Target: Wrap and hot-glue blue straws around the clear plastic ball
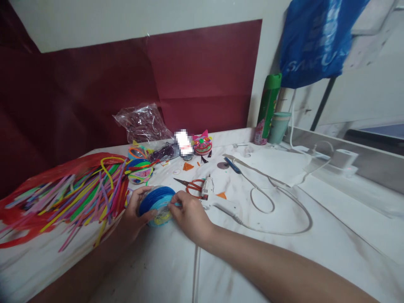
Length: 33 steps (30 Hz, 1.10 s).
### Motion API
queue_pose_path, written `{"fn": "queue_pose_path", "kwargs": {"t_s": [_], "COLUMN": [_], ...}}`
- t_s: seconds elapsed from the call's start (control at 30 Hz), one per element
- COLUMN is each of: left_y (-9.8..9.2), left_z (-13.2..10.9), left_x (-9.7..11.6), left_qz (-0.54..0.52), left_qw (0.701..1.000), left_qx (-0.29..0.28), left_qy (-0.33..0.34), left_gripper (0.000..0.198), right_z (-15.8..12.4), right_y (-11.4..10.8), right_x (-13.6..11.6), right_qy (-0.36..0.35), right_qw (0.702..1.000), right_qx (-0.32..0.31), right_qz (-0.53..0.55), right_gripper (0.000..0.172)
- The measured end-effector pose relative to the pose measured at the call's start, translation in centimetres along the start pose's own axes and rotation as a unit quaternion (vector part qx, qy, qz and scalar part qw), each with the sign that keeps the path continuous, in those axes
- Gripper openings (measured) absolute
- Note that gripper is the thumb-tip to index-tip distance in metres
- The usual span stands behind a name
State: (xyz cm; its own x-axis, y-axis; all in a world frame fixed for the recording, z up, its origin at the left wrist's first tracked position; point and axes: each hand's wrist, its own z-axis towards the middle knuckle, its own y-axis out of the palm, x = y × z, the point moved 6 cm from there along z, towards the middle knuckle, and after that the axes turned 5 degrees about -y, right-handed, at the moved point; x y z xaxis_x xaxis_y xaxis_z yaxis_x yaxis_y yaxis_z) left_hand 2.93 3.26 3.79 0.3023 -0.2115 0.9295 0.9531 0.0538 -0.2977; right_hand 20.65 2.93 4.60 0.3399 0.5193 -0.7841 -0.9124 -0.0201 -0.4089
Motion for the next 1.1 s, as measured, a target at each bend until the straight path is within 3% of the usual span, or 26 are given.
{"fn": "queue_pose_path", "kwargs": {"t_s": [0.43,0.7,1.1], "left_y": [0.2,-0.1,0.2], "left_z": [0.0,-0.3,-0.2], "left_x": [0.0,0.9,0.9], "left_qz": [0.018,0.052,0.010], "left_qw": [0.999,0.998,1.000], "left_qx": [-0.033,0.021,0.013], "left_qy": [0.002,-0.028,-0.005], "left_gripper": [0.067,0.064,0.064], "right_z": [0.2,-0.2,-0.5], "right_y": [-0.1,0.4,0.2], "right_x": [0.0,-0.6,-0.4], "right_qy": [0.013,-0.008,-0.010], "right_qw": [0.999,1.000,1.000], "right_qx": [0.005,-0.001,0.011], "right_qz": [-0.040,-0.028,-0.004], "right_gripper": [0.006,0.005,0.004]}}
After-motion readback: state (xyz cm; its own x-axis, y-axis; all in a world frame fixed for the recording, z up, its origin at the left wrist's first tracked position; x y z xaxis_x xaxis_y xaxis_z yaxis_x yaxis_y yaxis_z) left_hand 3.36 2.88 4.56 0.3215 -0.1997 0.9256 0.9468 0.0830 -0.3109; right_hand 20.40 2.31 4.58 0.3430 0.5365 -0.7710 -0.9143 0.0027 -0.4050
